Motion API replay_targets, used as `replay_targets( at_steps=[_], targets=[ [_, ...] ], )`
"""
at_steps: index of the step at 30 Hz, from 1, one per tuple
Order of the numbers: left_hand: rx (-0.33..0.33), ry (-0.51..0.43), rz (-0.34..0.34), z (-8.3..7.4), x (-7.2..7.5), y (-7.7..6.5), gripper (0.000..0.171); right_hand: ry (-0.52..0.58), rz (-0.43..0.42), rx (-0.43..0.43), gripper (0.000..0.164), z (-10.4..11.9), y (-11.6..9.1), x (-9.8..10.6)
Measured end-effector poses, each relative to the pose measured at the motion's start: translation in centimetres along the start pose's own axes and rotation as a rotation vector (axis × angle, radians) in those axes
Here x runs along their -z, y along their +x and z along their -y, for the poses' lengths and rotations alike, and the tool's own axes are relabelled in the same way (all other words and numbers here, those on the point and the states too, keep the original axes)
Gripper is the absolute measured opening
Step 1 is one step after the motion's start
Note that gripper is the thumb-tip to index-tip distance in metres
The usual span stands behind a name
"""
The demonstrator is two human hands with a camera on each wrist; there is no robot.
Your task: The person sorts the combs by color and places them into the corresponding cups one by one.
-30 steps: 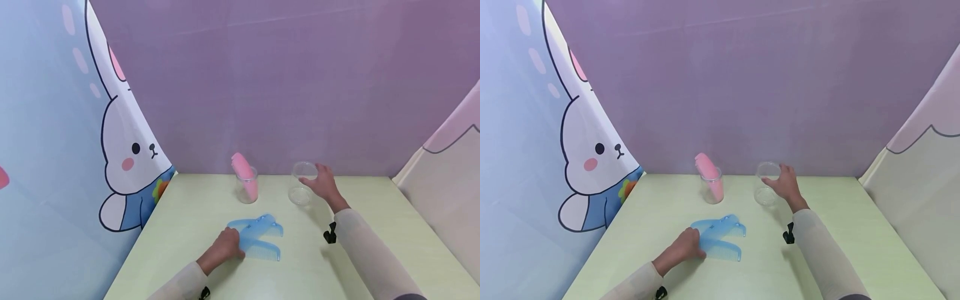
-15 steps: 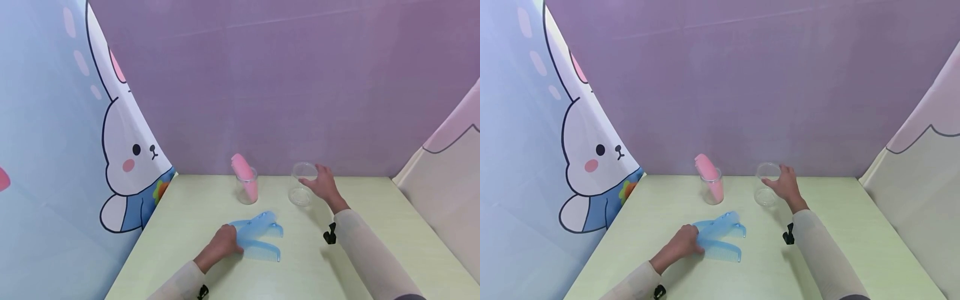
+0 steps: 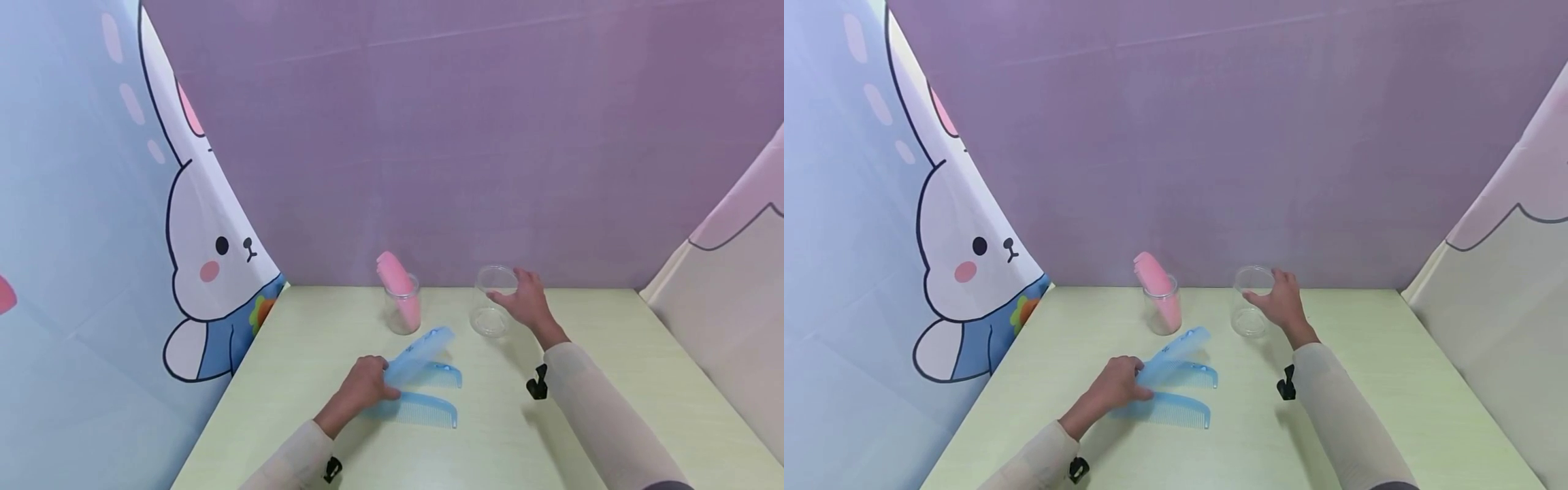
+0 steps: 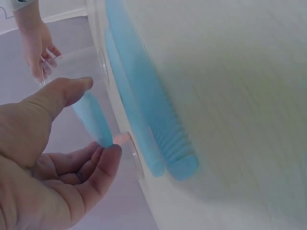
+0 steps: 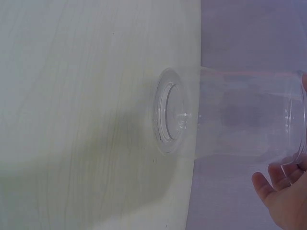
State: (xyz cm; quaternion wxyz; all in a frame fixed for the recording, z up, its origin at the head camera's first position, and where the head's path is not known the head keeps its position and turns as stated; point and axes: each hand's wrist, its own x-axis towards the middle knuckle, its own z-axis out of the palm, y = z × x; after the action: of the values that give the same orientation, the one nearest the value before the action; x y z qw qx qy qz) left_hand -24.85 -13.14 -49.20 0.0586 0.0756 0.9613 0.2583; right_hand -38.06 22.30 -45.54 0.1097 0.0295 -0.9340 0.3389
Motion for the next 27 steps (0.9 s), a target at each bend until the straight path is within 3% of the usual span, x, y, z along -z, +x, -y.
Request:
replay_targets(
  at_steps=[16,27],
  targets=[
    [-0.112,-0.029,-0.089,-0.9,1.2,1.2,0.057,0.003,-0.001,0.005,0.097,0.2,-0.3,0.1],
    [-0.159,-0.077,-0.146,-2.8,2.8,2.7,0.057,0.003,0.01,-0.008,0.097,0.5,-0.5,0.3]
  ],
)
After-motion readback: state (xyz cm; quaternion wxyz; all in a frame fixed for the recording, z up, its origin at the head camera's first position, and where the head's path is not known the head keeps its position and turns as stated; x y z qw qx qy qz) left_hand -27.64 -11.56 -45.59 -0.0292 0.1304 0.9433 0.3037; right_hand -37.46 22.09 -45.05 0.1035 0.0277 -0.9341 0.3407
